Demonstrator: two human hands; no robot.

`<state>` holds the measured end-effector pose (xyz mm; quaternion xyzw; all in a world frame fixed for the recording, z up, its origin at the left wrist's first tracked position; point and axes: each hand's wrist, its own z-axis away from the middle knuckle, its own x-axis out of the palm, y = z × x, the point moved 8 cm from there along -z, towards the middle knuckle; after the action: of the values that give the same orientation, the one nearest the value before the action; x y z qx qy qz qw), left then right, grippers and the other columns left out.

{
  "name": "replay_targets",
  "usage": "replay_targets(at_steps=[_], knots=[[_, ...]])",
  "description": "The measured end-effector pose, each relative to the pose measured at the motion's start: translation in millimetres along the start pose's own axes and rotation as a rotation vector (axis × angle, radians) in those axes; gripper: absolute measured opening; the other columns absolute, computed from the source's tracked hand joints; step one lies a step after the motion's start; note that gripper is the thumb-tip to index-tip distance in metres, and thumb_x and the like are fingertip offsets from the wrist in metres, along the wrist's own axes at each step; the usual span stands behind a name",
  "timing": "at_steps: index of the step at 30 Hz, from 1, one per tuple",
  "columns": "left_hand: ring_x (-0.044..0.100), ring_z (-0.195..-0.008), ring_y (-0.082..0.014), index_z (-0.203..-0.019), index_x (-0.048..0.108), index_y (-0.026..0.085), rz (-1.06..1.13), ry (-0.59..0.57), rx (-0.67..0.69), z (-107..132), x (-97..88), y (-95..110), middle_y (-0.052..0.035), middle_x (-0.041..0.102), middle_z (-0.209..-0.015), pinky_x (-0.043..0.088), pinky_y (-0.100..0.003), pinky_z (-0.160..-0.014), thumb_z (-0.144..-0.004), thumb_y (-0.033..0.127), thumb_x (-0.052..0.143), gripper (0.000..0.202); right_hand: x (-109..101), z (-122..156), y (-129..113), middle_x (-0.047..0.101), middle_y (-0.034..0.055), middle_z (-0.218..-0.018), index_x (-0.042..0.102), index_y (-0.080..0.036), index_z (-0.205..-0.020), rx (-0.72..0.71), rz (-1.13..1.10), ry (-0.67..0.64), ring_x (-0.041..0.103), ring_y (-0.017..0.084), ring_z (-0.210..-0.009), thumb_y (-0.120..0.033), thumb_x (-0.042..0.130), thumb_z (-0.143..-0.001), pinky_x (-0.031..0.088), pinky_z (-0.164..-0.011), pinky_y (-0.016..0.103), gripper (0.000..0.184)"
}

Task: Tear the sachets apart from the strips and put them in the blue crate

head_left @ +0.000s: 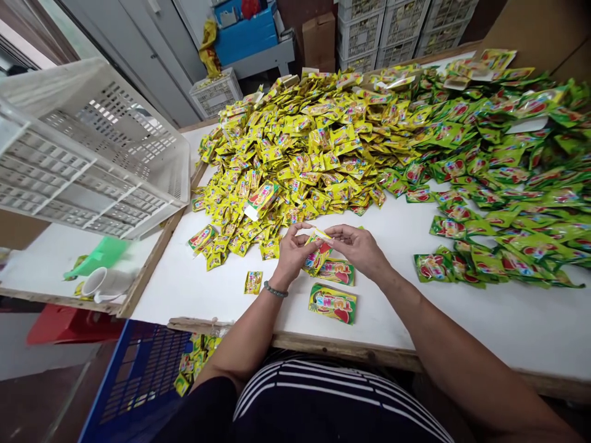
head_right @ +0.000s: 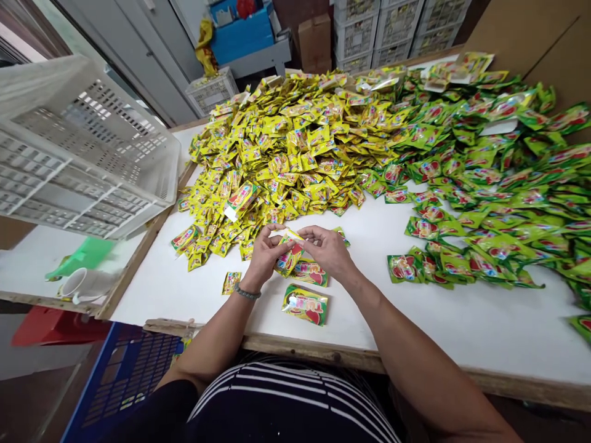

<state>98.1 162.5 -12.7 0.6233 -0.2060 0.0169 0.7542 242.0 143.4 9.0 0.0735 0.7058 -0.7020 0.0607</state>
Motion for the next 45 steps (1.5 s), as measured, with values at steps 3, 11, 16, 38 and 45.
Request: replay_targets(at_steps=[3,11,16,38,45], knots=[[0.061,-0.053,-0.0109,-0.102,0.052,0.02,-0.033,-0.014,-0.007,0.2,2.2,0.1,0.0057,0.066,-0.064,0.046,-0.021,-0.054,-0.057,0.04,0.086,0.06,-3.1,-0.6,2.8,0.074,0.0071,-0.089,0.073,-0.02,-0.09,0.038,-0.03,0.015,0.069,0.022,-0.08,-0.05,0.076,-0.068,0.056,-0.074,0.036,0.038],[0.059,-0.055,-0.0104,-0.109,0.057,0.018,-0.076,-0.048,0.024,3.8,4.5,4.4,0.0051,0.065,-0.063,0.045,-0.021,-0.055,-0.061,0.039,0.086,0.06,-9.6,-3.6,3.9,0.075,0.0038,-0.084,0.077,-0.02,-0.085,0.028,0.027,-0.035,0.067,0.021,-0.075,-0.051,0.071,-0.072,0.054,-0.071,0.034,0.034],[0.059,-0.058,-0.0109,-0.109,0.059,0.019,-0.077,-0.059,0.049,2.5,3.4,3.8,0.0046,0.063,-0.063,0.045,-0.023,-0.059,-0.067,0.05,0.08,0.056,-7.2,-3.0,-1.1,0.076,0.0018,-0.091,0.077,-0.022,-0.092,-0.012,0.014,-0.102,0.068,0.024,-0.087,-0.052,0.064,-0.078,0.053,-0.082,0.038,0.035],[0.06,-0.063,-0.0106,-0.107,0.069,0.018,-0.058,-0.101,0.091,6.3,5.7,7.3,0.0016,0.068,-0.07,0.047,-0.023,-0.064,-0.071,0.044,0.078,0.045,-7.5,-0.1,-11.4,0.076,0.0058,-0.092,0.079,-0.023,-0.085,-0.09,-0.009,-0.08,0.069,0.025,-0.085,-0.055,0.071,-0.074,0.054,-0.08,0.039,0.035],[0.059,-0.058,-0.0115,-0.104,0.068,0.019,0.091,-0.064,0.032,2.5,-2.8,-0.4,0.0018,0.064,-0.066,0.047,-0.023,-0.058,-0.069,0.045,0.08,0.045,0.9,6.4,-24.9,0.075,0.0038,-0.1,0.077,-0.029,-0.102,-0.293,0.141,-0.117,0.064,0.022,-0.096,-0.057,0.061,-0.085,0.05,-0.09,0.04,0.037]])
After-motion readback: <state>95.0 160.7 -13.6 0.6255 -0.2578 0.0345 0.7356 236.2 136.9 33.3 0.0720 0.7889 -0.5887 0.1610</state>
